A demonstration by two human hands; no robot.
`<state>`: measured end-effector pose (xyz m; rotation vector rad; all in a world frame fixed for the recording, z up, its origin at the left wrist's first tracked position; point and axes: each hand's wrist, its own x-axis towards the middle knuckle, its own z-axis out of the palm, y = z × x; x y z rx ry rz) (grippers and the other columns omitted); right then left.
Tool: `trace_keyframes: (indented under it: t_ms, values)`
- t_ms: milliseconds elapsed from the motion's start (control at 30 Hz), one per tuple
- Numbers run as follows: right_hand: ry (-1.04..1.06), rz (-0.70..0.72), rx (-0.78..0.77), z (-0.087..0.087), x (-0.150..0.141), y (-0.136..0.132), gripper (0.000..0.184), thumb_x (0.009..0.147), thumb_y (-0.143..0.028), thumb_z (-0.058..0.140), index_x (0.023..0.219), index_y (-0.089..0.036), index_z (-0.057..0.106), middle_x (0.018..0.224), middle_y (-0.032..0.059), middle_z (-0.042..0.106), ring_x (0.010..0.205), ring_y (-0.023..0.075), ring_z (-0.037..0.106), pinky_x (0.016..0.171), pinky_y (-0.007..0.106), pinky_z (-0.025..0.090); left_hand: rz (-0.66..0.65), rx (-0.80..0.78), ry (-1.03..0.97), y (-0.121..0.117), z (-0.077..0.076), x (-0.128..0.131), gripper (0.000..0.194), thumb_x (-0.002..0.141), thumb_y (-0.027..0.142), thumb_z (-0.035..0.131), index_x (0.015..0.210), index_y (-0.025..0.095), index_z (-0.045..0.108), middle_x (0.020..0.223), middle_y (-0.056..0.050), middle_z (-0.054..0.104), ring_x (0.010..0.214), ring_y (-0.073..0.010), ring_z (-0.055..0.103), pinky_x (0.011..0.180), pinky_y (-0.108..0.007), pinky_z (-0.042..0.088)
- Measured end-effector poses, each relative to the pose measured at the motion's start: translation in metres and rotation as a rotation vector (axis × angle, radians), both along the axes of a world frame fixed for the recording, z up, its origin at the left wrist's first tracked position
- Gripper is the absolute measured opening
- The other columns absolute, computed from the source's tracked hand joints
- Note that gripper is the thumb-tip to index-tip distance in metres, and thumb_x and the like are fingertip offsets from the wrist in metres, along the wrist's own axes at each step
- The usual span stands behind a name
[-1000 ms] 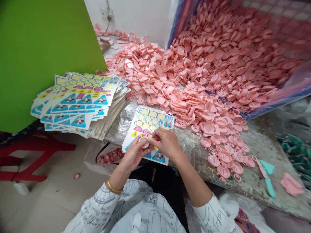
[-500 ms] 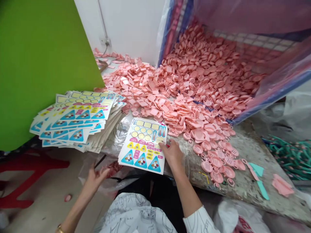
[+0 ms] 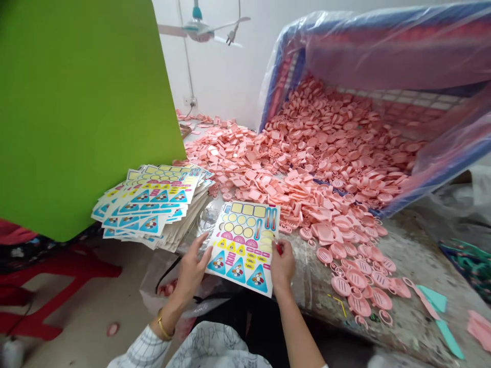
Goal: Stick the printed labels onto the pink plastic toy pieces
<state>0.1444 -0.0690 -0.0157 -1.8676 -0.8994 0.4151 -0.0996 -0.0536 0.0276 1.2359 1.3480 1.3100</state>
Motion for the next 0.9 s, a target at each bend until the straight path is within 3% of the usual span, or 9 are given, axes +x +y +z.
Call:
trace_keyframes:
  t_ms: [100,167,233,300,467,567,733,800,900]
  values:
    - [0.251,0.042,0.131,0.006,-0.005,-0.007,0.038,0.08,-0.06,0.056,0.089,-0.024,0.054,0.084,0.0053,0.07,0.075,0.0242,0.065,0.065,0.035,0.051,-0.046,-0.091,-0.141,0.018,0.002,0.013,0.055,0.069,0.031,0.079,0.12,0.021,0.061,0.133,-0.014,0.061,0.129,-0.0301,0.052,0.109,-0.044,0.038]
    - [0.406,0.097,0.141,0.01,-0.011,-0.013,0.038,0.077,-0.06,0.06,0.088,-0.024,0.053,0.083,0.0045,0.07,0.072,0.0244,0.066,0.063,0.036,0.052,-0.174,-0.237,-0.29,0.023,0.006,0.018,0.056,0.067,0.033,0.081,0.116,0.018,0.061,0.123,-0.016,0.066,0.117,-0.0314,0.061,0.098,-0.044,0.048]
    - [0.491,0.149,0.135,0.013,-0.016,-0.02,0.039,0.076,-0.061,0.062,0.088,-0.024,0.053,0.083,0.0044,0.071,0.071,0.025,0.066,0.063,0.037,0.053,-0.33,-0.367,-0.429,0.023,0.017,0.015,0.05,0.066,0.036,0.081,0.108,0.016,0.062,0.106,-0.014,0.072,0.099,-0.0304,0.069,0.084,-0.042,0.055]
    - [0.47,0.197,0.145,0.013,-0.018,-0.028,0.041,0.079,-0.063,0.06,0.09,-0.024,0.057,0.082,0.005,0.072,0.075,0.0255,0.067,0.067,0.037,0.053,-0.364,-0.393,-0.463,0.024,0.039,0.0,0.045,0.065,0.037,0.082,0.1,0.016,0.063,0.094,-0.011,0.074,0.083,-0.027,0.072,0.074,-0.039,0.058]
    - [0.273,0.206,0.078,0.004,-0.004,-0.043,0.055,0.082,-0.074,0.047,0.094,-0.022,0.063,0.074,0.0046,0.069,0.065,0.0232,0.062,0.058,0.034,0.048,0.066,-0.137,-0.196,0.069,0.124,-0.086,0.04,0.059,0.033,0.084,0.09,0.02,0.063,0.078,0.002,0.073,0.067,-0.0187,0.068,0.067,-0.036,0.06]
    - [0.272,0.211,0.025,-0.003,0.006,-0.05,0.063,0.078,-0.08,0.047,0.096,-0.022,0.063,0.071,0.0036,0.067,0.048,0.0176,0.051,0.048,0.032,0.041,0.254,-0.017,0.039,0.116,0.149,-0.144,0.03,0.066,0.033,0.076,0.091,0.022,0.064,0.079,0.003,0.071,0.079,-0.0203,0.069,0.082,-0.046,0.059]
    - [0.23,0.182,0.017,-0.007,0.01,-0.054,0.062,0.078,-0.077,0.049,0.099,-0.021,0.066,0.075,0.0051,0.069,0.048,0.0173,0.05,0.045,0.031,0.038,0.362,-0.103,0.665,0.168,0.125,-0.198,0.043,0.068,0.04,0.075,0.101,0.016,0.061,0.108,-0.01,0.069,0.116,-0.0431,0.059,0.1,-0.065,0.043]
    - [0.216,0.168,0.023,-0.008,0.01,-0.054,0.06,0.079,-0.076,0.049,0.098,-0.022,0.067,0.075,0.0052,0.069,0.049,0.0191,0.052,0.044,0.032,0.037,0.407,-0.03,0.806,0.17,0.114,-0.189,0.052,0.067,0.038,0.077,0.109,0.014,0.058,0.125,-0.013,0.063,0.132,-0.0464,0.044,0.109,-0.066,0.032]
    - [0.231,0.161,0.025,-0.011,0.013,-0.054,0.053,0.082,-0.072,0.048,0.098,-0.025,0.066,0.074,0.0043,0.067,0.049,0.0197,0.051,0.044,0.032,0.037,0.373,0.316,0.837,0.16,0.105,-0.135,0.051,0.08,0.04,0.066,0.124,0.016,0.054,0.139,-0.008,0.055,0.14,-0.0369,0.036,0.118,-0.056,0.022]
